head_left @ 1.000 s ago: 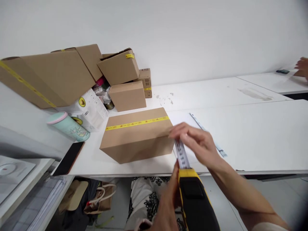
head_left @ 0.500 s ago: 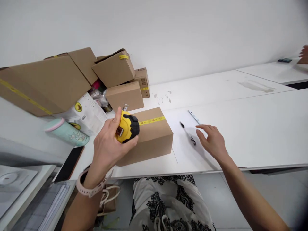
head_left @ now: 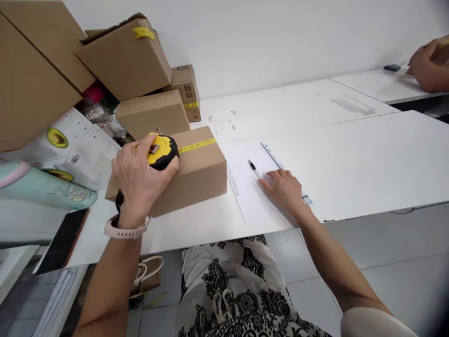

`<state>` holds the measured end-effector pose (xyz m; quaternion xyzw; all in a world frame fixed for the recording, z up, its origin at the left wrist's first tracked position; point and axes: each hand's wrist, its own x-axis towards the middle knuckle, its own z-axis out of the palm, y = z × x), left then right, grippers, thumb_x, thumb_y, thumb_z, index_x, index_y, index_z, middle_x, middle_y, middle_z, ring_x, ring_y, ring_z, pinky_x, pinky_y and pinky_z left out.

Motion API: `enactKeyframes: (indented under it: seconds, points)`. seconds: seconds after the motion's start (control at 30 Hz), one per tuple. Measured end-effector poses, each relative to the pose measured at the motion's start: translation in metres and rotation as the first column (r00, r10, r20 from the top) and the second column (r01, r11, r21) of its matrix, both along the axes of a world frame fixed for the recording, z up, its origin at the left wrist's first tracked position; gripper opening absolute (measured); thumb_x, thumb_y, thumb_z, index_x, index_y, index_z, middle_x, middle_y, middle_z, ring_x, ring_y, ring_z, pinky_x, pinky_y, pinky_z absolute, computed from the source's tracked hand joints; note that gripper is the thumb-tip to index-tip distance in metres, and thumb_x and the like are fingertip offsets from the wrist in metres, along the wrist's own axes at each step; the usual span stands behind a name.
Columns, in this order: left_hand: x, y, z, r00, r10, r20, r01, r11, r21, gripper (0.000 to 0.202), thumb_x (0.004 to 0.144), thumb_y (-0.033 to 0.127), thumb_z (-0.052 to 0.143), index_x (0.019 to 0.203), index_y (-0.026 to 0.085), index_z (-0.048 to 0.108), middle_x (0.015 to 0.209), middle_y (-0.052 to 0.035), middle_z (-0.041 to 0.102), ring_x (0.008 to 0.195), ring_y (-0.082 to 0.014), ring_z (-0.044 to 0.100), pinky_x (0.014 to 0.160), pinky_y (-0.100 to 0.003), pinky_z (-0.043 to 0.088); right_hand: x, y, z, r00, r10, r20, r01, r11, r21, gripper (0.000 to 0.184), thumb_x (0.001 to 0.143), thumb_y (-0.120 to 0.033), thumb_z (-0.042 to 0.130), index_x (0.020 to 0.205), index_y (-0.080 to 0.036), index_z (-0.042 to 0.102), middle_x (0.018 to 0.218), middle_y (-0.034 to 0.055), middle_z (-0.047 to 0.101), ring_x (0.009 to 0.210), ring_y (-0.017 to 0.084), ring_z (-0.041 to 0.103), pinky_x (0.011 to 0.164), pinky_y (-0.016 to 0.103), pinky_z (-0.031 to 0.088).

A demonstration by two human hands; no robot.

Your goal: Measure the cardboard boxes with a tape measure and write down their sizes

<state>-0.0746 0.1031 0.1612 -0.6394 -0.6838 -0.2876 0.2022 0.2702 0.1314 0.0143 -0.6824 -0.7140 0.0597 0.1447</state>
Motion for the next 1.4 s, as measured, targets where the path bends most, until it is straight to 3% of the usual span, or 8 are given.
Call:
enactKeyframes:
  seconds: [0.3, 0.4, 0.57, 0.67, 0.8, 1.1, 1.23, 1.4]
  points:
    - [-0.029, 0.067, 0.003, 0.992, -0.047, 0.114, 0.053, 0.997, -0.054, 0.069, 0.084, 0.063, 0.065, 0.138, 0.019, 0.063, 0.123, -0.0013, 0.065, 0.117, -0.0283, 0.058, 0.103, -0.052, 0.044, -0.034, 0.045, 0.019, 0.998, 0.053, -0.033, -0.057, 0.985, -0.164, 0.026, 0.088, -0.016, 0.057, 0.114, -0.018, 0.06, 0.104, 0.0138, 0.073, 0.092, 0.029, 0.065, 0.067, 0.034, 0.039]
    - [-0.031, 0.064, 0.006, 0.993, -0.052, 0.107, 0.06, 0.995, -0.075, 0.072, 0.086, 0.062, 0.066, 0.14, 0.014, 0.059, 0.135, -0.0056, 0.06, 0.127, -0.0334, 0.053, 0.11, -0.059, 0.037, -0.029, 0.047, 0.022, 0.94, 0.105, -0.324, -0.172, 0.967, -0.187, 0.026, 0.084, -0.011, 0.055, 0.107, -0.02, 0.062, 0.08, 0.0059, 0.069, 0.073, 0.022, 0.06, 0.066, 0.033, 0.04]
    - [-0.002, 0.032, -0.024, 0.951, -0.289, -0.111, 0.309, 0.9, 0.306, 0.047, 0.093, 0.04, 0.062, 0.133, 0.015, 0.061, 0.137, -0.0125, 0.063, 0.131, -0.0308, 0.057, 0.108, -0.058, 0.045, -0.008, 0.035, 0.03, 0.361, 0.061, -0.93, -0.313, 0.948, -0.059, 0.026, 0.084, -0.04, 0.063, 0.102, -0.023, 0.071, 0.08, 0.0033, 0.067, 0.071, 0.019, 0.061, 0.072, 0.038, 0.051]
    - [0.037, 0.007, -0.064, 0.719, -0.665, -0.202, 0.685, 0.727, 0.045, 0.023, 0.094, 0.03, 0.056, 0.11, 0.028, 0.071, 0.106, -0.0038, 0.077, 0.102, -0.0235, 0.072, 0.086, -0.046, 0.059, -0.004, 0.026, 0.032, 0.222, 0.096, -0.97, -0.225, 0.973, 0.045, 0.04, 0.074, -0.049, 0.075, 0.106, -0.027, 0.071, 0.093, 0.0051, 0.072, 0.086, 0.023, 0.068, 0.078, 0.042, 0.055]
    - [0.081, -0.017, -0.114, 0.443, -0.866, -0.232, 0.876, 0.473, -0.094, 0.02, 0.095, 0.022, 0.056, 0.105, 0.019, 0.073, 0.098, -0.0046, 0.08, 0.077, -0.0173, 0.072, 0.06, -0.03, 0.055, -0.012, 0.022, 0.025, 0.21, 0.091, -0.973, -0.132, 0.989, 0.064, 0.051, 0.065, -0.058, 0.085, 0.103, -0.029, 0.067, 0.092, 0.0043, 0.073, 0.088, 0.024, 0.069, 0.081, 0.043, 0.056]
    - [0.099, -0.028, -0.164, 0.543, -0.809, -0.226, 0.763, 0.588, -0.27, 0.033, 0.098, 0.024, 0.052, 0.116, 0.003, 0.07, 0.121, -0.0241, 0.075, 0.084, -0.0238, 0.075, 0.059, -0.032, 0.056, -0.045, 0.02, 0.015, 0.196, -0.042, -0.98, -0.144, 0.987, -0.071, 0.064, 0.085, -0.088, 0.042, 0.088, -0.026, 0.058, 0.062, -0.001, 0.053, 0.064, 0.02, 0.058, 0.069, 0.037, 0.051]
    - [0.1, -0.029, -0.166, 0.553, -0.807, -0.207, 0.741, 0.59, -0.321, 0.036, 0.1, 0.025, 0.051, 0.12, 0.003, 0.07, 0.127, -0.0237, 0.073, 0.091, -0.0241, 0.077, 0.063, -0.032, 0.057, -0.059, 0.003, 0.013, 0.192, -0.085, -0.978, -0.326, 0.934, -0.145, 0.055, 0.083, -0.073, 0.067, 0.106, -0.024, 0.068, 0.086, 0.0047, 0.07, 0.087, 0.022, 0.067, 0.085, 0.038, 0.052]
    - [0.099, -0.032, -0.163, 0.556, -0.794, -0.246, 0.712, 0.607, -0.352, 0.041, 0.101, 0.028, 0.051, 0.123, 0.001, 0.07, 0.125, -0.0244, 0.073, 0.077, -0.0212, 0.075, 0.063, -0.032, 0.056, -0.072, -0.014, 0.003, 0.349, -0.112, -0.93, -0.221, 0.955, -0.198, 0.043, 0.087, -0.061, 0.071, 0.075, -0.022, 0.06, 0.069, -0.0021, 0.057, 0.065, 0.013, 0.05, 0.065, 0.029, 0.045]
